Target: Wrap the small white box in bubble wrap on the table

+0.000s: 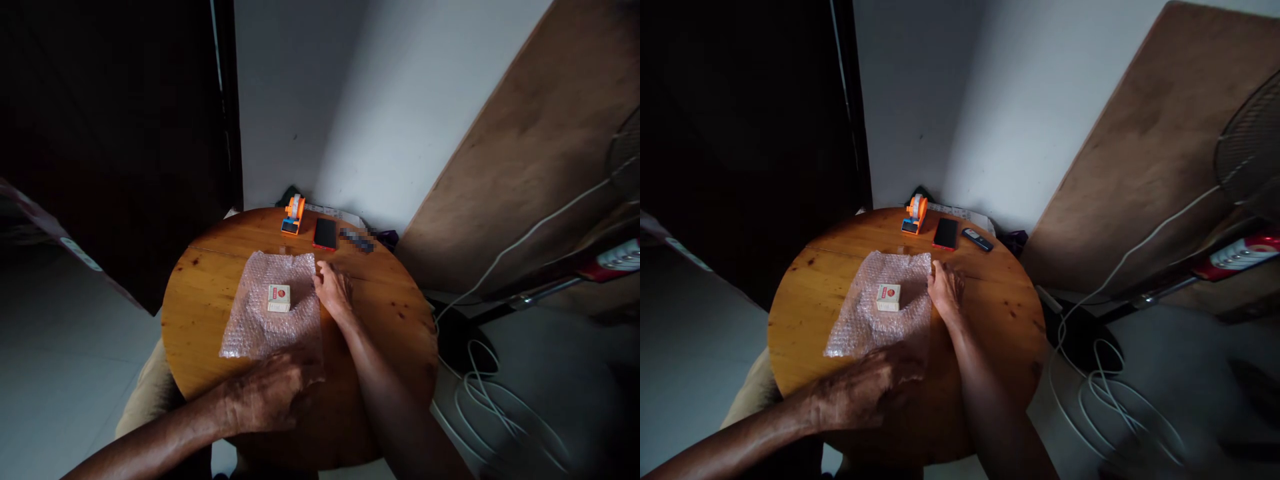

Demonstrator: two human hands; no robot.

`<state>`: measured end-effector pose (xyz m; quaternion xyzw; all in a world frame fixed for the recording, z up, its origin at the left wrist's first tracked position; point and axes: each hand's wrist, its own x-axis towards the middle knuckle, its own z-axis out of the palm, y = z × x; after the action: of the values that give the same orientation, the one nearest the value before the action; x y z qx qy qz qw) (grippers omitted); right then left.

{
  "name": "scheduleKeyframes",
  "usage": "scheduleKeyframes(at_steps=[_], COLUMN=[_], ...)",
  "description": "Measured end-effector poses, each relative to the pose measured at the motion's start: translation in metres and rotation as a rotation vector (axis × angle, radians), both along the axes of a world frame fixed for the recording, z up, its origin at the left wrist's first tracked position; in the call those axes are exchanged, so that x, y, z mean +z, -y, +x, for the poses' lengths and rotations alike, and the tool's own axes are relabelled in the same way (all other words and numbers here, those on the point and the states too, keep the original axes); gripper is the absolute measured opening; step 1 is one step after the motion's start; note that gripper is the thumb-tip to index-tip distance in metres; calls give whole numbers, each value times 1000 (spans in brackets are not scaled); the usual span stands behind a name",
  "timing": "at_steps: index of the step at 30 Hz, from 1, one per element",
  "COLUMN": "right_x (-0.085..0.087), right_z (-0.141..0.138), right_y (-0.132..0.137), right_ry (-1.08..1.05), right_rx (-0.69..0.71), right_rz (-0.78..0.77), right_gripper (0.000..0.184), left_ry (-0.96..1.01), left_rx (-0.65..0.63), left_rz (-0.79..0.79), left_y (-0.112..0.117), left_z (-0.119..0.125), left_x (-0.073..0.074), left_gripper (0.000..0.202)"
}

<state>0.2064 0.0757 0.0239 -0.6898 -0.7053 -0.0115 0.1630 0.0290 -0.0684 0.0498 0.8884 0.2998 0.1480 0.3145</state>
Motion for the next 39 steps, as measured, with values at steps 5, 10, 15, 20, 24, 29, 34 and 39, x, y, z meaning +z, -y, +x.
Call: scheduleKeyframes(at_steps=[5, 10, 15, 20, 24, 29, 34, 39], right_x=[1, 0, 1, 3, 6, 19, 33, 27], right_z=[-1, 1, 5, 5, 7, 8, -10, -32], right_y=[0, 0, -3, -4, -3, 1, 21, 37], right_ry=[-7, -8, -35, -71, -90, -271, -546, -403], right_rx=[-8, 9, 22, 3, 3, 143, 552, 649], right_rz=[-16, -16, -35, -27, -26, 36, -155, -224], right_gripper=[33, 34, 36, 35, 35, 26, 30, 58], left_ry=[37, 158, 8, -207, -227, -210, -184, -167], left_rx=[22, 115, 203, 264, 235, 199, 221, 210], left_rz=[-14, 61, 172, 164, 127, 89, 98, 52], left_y=[5, -3, -27, -41, -38, -34, -34, -31], left_z=[-5, 2, 35, 55, 50, 47, 49, 49], left_x=[3, 14, 0, -27, -32, -28, -27, -31], left_gripper=[29, 31, 56, 67, 77, 82, 78, 72])
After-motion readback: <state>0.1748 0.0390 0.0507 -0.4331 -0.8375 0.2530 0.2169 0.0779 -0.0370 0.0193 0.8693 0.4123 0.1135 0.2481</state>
